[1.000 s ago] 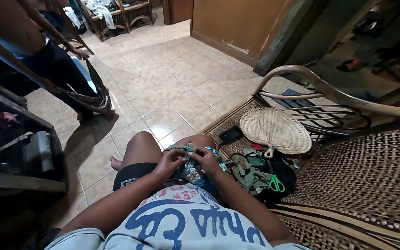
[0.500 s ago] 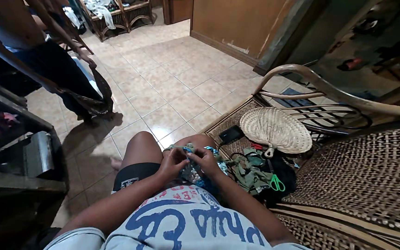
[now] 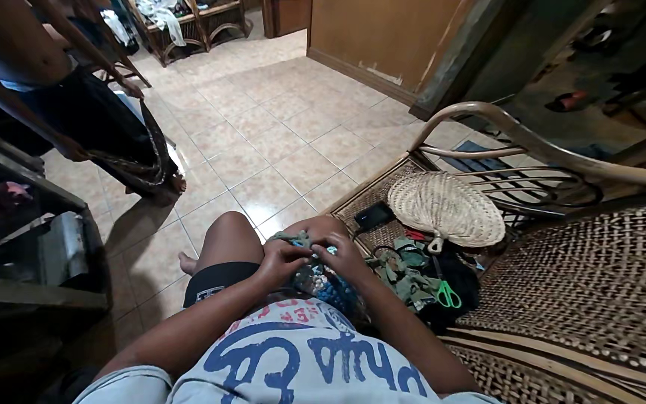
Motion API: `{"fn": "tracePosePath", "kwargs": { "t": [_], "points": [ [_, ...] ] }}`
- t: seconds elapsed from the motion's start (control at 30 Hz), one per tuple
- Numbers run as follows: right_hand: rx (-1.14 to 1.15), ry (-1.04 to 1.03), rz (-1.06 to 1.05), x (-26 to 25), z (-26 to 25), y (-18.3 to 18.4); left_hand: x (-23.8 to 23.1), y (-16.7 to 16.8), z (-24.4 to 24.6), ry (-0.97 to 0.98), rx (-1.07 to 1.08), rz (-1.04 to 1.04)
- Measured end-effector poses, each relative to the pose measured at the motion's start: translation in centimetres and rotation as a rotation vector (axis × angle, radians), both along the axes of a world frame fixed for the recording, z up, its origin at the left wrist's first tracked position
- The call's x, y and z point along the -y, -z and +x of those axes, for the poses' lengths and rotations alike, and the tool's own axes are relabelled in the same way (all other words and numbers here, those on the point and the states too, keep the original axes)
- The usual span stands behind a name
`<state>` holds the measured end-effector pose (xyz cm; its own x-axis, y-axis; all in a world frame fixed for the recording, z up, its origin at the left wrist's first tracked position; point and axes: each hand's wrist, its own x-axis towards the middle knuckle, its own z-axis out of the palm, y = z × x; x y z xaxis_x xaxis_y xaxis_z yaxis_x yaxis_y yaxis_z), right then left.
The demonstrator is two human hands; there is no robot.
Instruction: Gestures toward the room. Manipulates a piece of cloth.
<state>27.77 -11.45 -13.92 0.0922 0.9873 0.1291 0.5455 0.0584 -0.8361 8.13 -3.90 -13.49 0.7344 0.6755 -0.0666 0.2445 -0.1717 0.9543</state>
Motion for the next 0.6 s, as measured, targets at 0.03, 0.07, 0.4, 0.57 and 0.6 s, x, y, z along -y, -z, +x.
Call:
{"fn": "tracePosePath", "kwargs": {
  "t": [0.03,0.07,0.4,0.57,0.6],
  "points": [
    [0.048,-0.014,-0.021,0.3,0.5,-0.3,0.0,0.1,0.2,-0.008,0.006,-0.027],
    [0.105,-0.043,-0.048,0.6,0.9,-0.6,0.0,0.2,0.2,0.002,-0.01,-0.029],
    [0.302,-0.133,-0.188,1.2,1.1,-0.3,0.2,0.0,0.7,0.061,-0.19,0.081],
    [0.278,-0.106,-0.085,1.4,0.7,0.6,0.3,-0.1,0.5,-0.004,-0.156,0.157],
    [0.268,-0.096,-0.058,1.4,0.6,0.6,0.1,-0.3,0.4,-0.007,-0.133,0.129]
  ]
}}
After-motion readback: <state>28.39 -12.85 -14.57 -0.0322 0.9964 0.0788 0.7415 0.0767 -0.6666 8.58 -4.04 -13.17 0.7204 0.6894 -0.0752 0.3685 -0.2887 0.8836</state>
